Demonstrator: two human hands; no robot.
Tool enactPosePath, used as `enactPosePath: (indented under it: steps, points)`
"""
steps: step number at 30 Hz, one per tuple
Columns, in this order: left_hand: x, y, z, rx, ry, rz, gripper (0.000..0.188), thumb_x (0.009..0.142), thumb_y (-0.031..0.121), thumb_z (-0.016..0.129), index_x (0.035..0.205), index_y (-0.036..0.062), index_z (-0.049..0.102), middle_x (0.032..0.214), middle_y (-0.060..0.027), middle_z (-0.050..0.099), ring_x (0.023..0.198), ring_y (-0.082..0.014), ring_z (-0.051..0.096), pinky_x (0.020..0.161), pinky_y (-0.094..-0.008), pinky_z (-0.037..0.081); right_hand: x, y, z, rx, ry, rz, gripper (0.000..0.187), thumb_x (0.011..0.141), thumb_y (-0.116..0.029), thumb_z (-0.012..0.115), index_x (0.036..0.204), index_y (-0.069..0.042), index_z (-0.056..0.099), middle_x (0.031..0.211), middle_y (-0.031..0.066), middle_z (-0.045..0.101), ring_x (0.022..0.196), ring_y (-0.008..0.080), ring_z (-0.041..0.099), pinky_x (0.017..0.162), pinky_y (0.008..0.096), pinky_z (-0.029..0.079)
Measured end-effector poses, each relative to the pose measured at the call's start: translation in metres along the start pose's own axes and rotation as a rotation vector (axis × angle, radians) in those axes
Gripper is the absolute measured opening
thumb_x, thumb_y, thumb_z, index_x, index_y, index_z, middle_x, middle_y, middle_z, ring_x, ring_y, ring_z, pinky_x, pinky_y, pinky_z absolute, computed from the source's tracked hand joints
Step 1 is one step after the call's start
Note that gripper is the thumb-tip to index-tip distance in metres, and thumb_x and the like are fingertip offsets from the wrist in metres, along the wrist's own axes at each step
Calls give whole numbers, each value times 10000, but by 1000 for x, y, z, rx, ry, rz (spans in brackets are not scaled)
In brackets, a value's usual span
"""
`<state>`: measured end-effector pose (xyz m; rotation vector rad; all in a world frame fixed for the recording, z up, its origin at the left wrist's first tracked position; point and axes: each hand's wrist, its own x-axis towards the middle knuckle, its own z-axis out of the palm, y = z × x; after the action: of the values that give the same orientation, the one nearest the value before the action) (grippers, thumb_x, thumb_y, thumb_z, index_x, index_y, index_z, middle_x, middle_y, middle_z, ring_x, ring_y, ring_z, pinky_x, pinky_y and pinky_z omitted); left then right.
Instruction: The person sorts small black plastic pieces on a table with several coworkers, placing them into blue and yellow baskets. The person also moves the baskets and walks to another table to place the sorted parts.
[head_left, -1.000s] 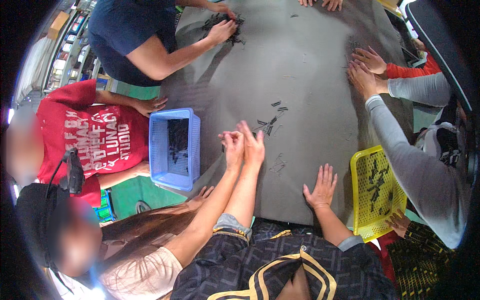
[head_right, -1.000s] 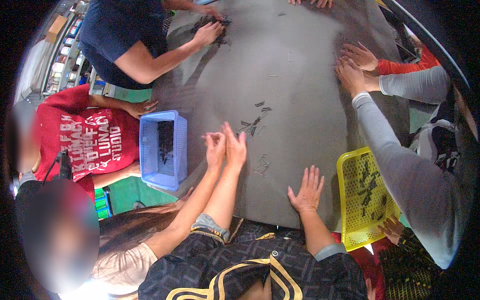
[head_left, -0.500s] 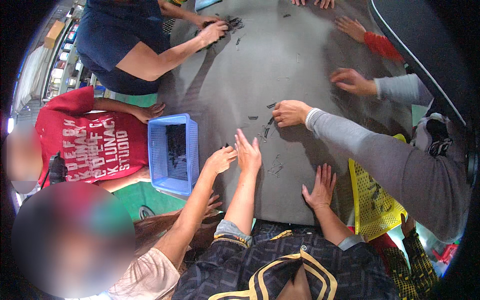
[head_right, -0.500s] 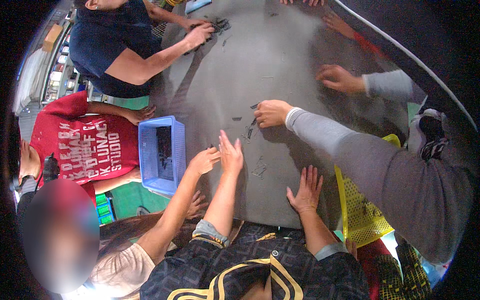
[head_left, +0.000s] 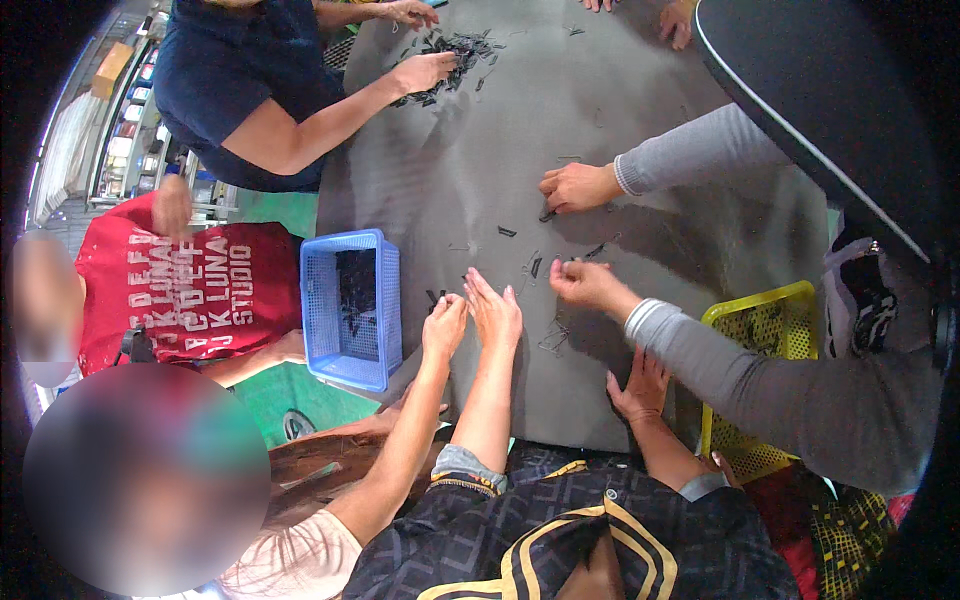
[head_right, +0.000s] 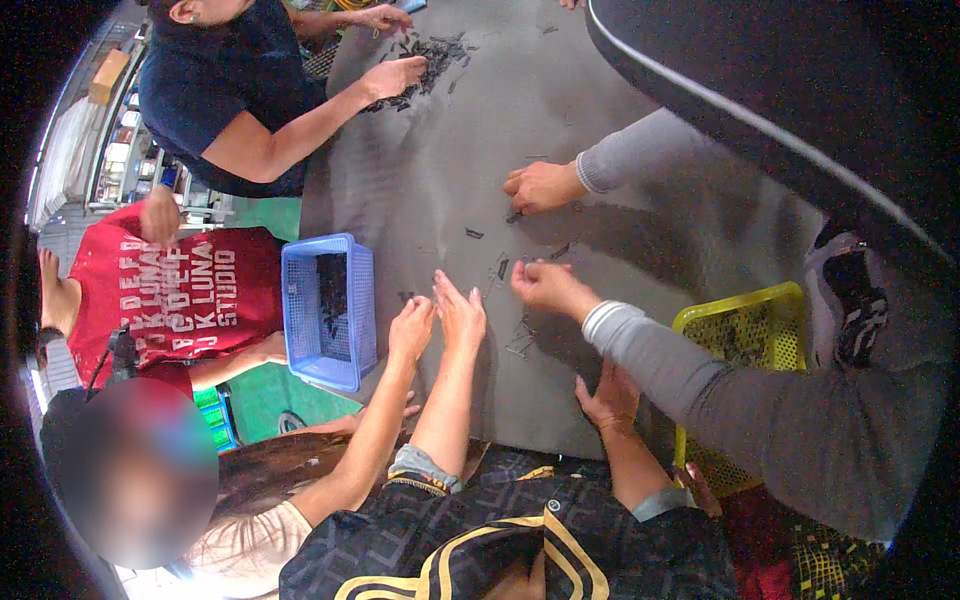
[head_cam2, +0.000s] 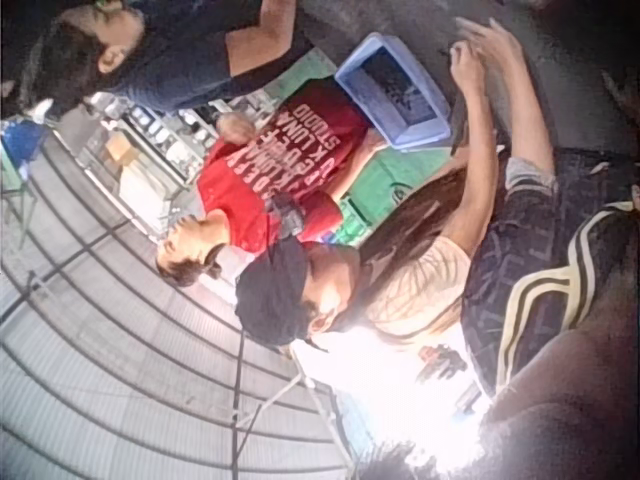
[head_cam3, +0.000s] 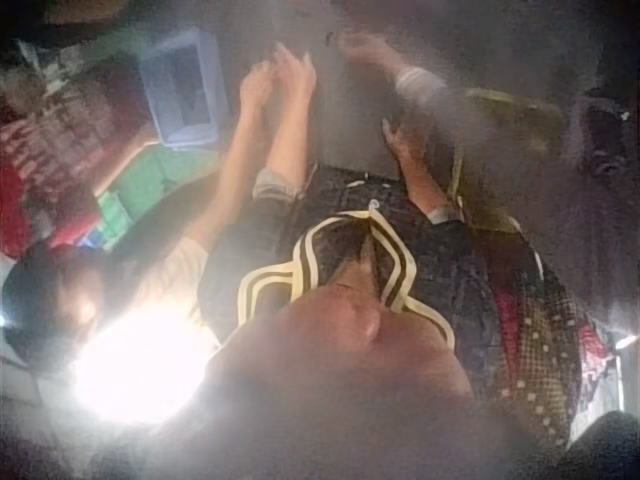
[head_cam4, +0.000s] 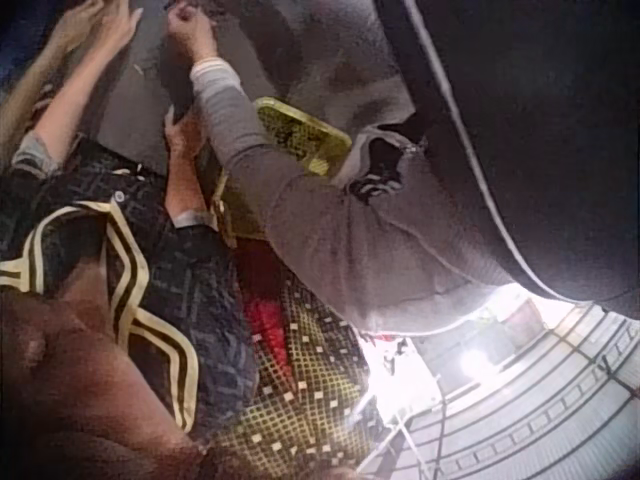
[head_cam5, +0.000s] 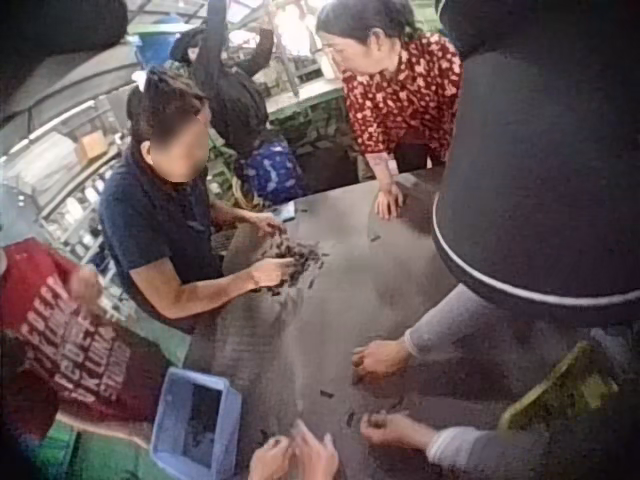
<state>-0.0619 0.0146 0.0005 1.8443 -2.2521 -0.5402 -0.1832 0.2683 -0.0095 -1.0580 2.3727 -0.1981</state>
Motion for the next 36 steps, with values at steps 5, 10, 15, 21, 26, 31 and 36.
enactPosePath:
  steps: [5, 10, 15, 21, 26, 31, 36]
  points:
    - [30, -4, -16, 208, -15, -113, 752, 885, 187, 583, 1459, -36, 152, 1494, -278, 236, 1397, -434, 202, 1131, -506, 203, 90, -55, 29, -591, 124, -475, 649, 860, -228, 564, 1438, -78, 309, 1425, 195, 389, 1210, 377, 466, 965, 605, 371]
    - [39, -47, -10, 116, 8, 177, 644, 921, 194, 533, 1456, -10, 239, 1522, -228, 222, 1429, -372, 169, 1143, -515, 167, 128, -115, 11, -1482, 748, -623, 497, 926, -139, 464, 1404, -52, 360, 1327, 210, 477, 1092, 397, 556, 859, 554, 502]
    - [-15, -19, 16, 45, -153, 526, 604, 919, 164, 530, 1451, 9, 288, 1521, -205, 250, 1422, -364, 205, 1142, -514, 184, 120, -104, -35, -965, 653, -784, 482, 894, -141, 445, 1355, -8, 413, 1232, 220, 525, 996, 444, 548, 845, 481, 536]
    - [-55, -37, 6, -117, -132, 443, 594, 917, 152, 511, 1460, 46, 295, 1523, -157, 275, 1427, -329, 215, 1137, -524, 190, 99, -85, 22, -716, 379, -828, 524, 871, -268, 482, 1330, -16, 450, 1303, 207, 480, 1019, 424, 510, 884, 488, 471]
    - [-5, -14, 12, 105, -169, 552, 549, 945, 205, 471, 1450, 52, 318, 1519, -145, 290, 1422, -314, 234, 1136, -517, 199, 4, -10, 17, -94, 79, -87, 609, 850, -373, 517, 1321, 6, 446, 1321, 234, 465, 1126, 428, 458, 956, 508, 394]
    - [-54, -30, -4, 69, -234, 428, 559, 929, 162, 483, 1440, 22, 306, 1522, -170, 271, 1416, -356, 225, 1130, -530, 185, -4, -1, 23, -41, 50, 33, 710, 828, -478, 551, 1313, 28, 441, 1339, 261, 450, 1232, 432, 407, 1028, 529, 316]
    - [-63, -36, -3, -60, -183, 405, 581, 926, 197, 521, 1437, 20, 307, 1518, -184, 271, 1415, -368, 222, 1131, -538, 174, -5, -8, 22, 22, 30, 39, 762, 826, -522, 558, 1322, 42, 427, 1362, 275, 430, 1285, 433, 377, 1072, 526, 276]
